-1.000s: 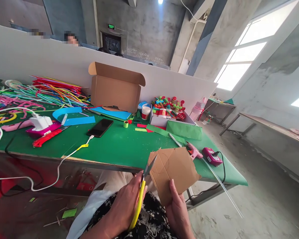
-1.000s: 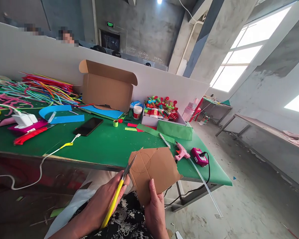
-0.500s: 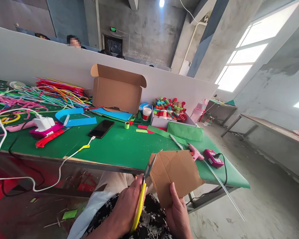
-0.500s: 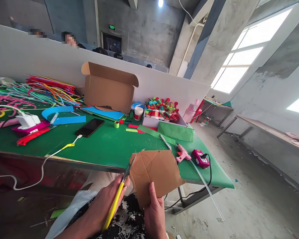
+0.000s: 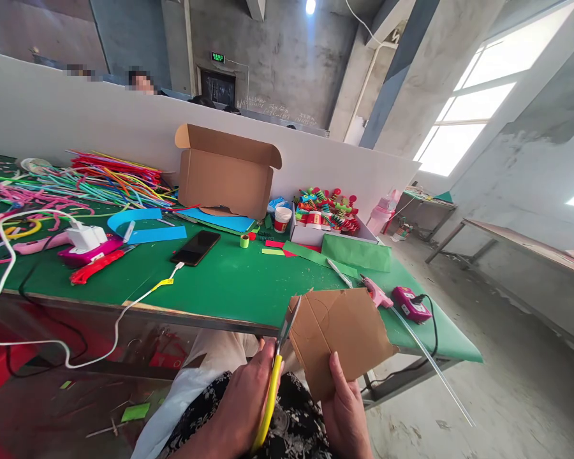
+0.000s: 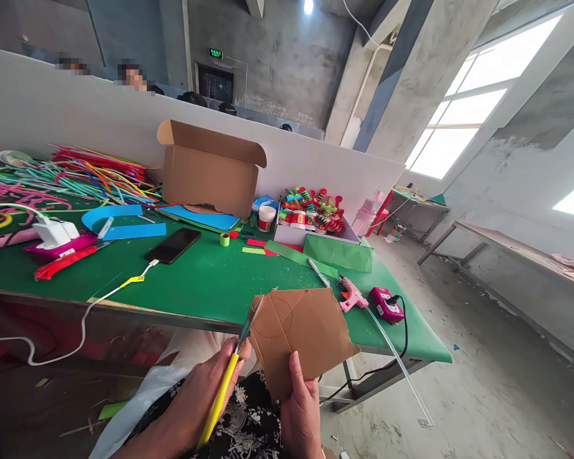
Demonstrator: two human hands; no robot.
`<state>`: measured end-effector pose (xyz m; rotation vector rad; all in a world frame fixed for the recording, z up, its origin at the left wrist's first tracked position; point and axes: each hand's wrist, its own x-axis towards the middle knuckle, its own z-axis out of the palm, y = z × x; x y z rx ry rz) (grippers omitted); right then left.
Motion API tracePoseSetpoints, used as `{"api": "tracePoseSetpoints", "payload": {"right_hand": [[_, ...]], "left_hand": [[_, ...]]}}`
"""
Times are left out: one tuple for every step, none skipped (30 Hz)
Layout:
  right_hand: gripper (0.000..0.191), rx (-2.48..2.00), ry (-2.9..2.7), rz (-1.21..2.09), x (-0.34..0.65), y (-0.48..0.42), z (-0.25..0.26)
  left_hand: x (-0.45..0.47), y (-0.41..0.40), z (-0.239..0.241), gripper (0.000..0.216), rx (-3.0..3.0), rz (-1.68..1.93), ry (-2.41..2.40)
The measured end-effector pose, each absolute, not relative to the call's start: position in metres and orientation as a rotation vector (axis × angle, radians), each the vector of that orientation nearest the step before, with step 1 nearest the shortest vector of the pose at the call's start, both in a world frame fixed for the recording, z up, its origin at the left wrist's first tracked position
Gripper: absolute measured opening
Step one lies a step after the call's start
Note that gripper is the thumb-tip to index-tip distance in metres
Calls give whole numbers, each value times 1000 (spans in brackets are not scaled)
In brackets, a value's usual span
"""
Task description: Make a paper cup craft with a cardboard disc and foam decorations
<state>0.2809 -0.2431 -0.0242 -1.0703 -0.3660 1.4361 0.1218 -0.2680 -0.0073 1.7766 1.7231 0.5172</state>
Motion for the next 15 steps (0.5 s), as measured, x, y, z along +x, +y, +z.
{"api": "tracePoseSetpoints", "payload": {"right_hand": [[81,-1071,-368,1437,281,-243,-24],[81,-1071,-368,1440,281,-243,-23],[81,-1070,-367,1444,281,-243,-23],[81,-1071,-363,1446,281,-243,-22],[81,-1076,-357,1445,280,-243,-22],[81,-1082,-355,1444,280,-243,-21],[81,-1086,-357,1439,280,-243,-21],[80,-1087,-361,1431,280,-243,-21],[81,-1086,-366,1425,280,-243,-21],[82,-1082,-370,1423,280,-243,-20],[84,-1078,-373,1424,280,-244,-20],[86,-1077,-375,1426,280,-244,-19],[87,-1077,-374,1430,281,-244,-18],[89,-1079,-371,1435,281,-244,-16],[90,-1082,-365,1439,282,-244,-15]], "left_hand": [[122,-268,-7,35,1760,534,1718],[122,-268,-6,33,1745,549,1714],[122,-268,-5,32,1733,559,1713],[123,-268,-4,31,1727,561,1713],[123,-268,-3,30,1725,561,1714],[123,-269,-3,29,1723,560,1715],[123,-269,-2,29,1722,561,1712],[123,-269,-2,29,1721,564,1706],[122,-270,-3,30,1725,569,1695],[122,-270,-3,32,1733,570,1686],[121,-270,-3,34,1742,565,1681],[120,-271,-4,37,1756,555,1680],[119,-271,-4,39,1770,548,1681],[119,-272,-4,40,1780,544,1682],[118,-272,-4,41,1786,540,1681]]}}
